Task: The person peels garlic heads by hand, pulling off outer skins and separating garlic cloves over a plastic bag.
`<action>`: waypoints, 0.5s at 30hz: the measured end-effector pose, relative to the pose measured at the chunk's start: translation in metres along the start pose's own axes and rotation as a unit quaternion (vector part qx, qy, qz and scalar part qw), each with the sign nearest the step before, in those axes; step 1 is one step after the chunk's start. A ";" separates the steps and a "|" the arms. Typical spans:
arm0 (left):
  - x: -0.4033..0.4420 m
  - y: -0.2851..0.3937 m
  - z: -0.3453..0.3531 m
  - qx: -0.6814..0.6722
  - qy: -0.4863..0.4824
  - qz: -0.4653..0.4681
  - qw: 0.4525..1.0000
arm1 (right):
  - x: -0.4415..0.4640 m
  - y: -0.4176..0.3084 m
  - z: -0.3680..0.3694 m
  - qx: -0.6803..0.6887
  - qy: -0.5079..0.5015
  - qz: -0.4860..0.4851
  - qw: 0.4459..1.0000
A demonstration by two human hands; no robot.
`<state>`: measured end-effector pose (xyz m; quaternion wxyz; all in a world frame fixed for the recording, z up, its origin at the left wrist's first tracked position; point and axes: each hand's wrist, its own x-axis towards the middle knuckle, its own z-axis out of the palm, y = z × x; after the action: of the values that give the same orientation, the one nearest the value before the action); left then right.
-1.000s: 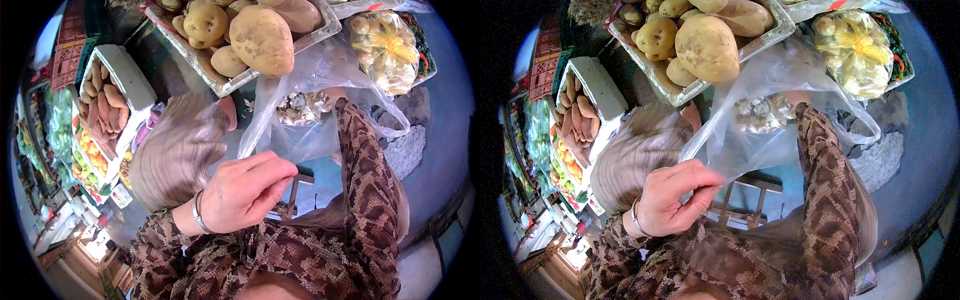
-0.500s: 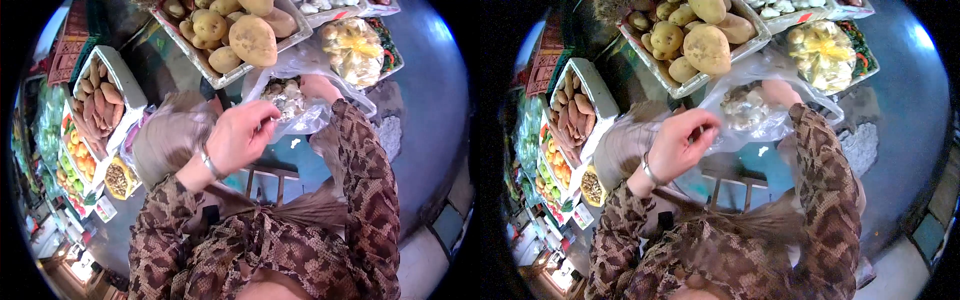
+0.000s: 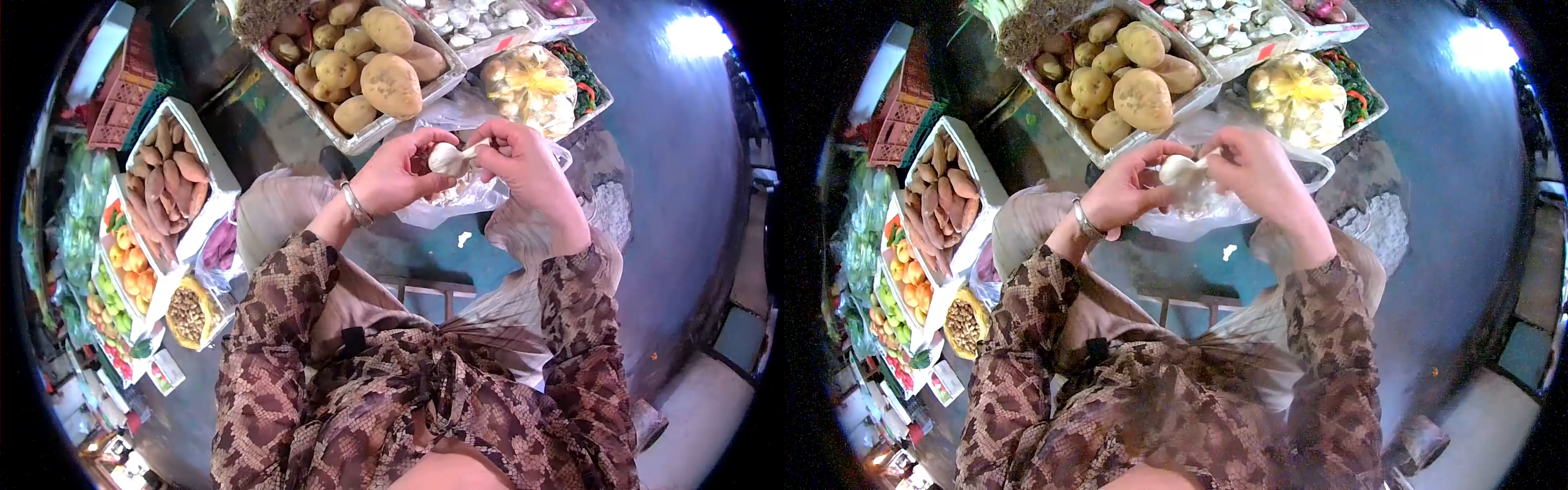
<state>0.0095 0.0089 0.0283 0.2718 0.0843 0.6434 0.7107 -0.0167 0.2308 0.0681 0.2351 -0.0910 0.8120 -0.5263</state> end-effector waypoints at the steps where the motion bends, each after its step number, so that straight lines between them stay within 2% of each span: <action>1: 0.004 -0.004 -0.002 0.006 0.000 0.000 1.000 | 0.003 0.007 0.001 0.003 0.002 -0.005 1.000; 3: 0.007 -0.006 -0.004 -0.070 0.030 0.014 0.997 | 0.009 0.021 0.005 0.201 0.016 -0.019 0.979; 11: 0.014 -0.005 0.009 -0.019 0.068 -0.002 0.998 | 0.012 0.046 0.004 0.197 0.037 -0.024 0.979; 15: 0.017 -0.004 0.014 -0.005 0.073 -0.015 0.997 | 0.016 0.056 0.010 0.148 0.073 -0.032 0.986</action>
<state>0.0031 0.0297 0.0231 0.2353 0.0214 0.6588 0.7142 -0.0199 0.2407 0.0096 0.1697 -0.0424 0.7367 -0.6532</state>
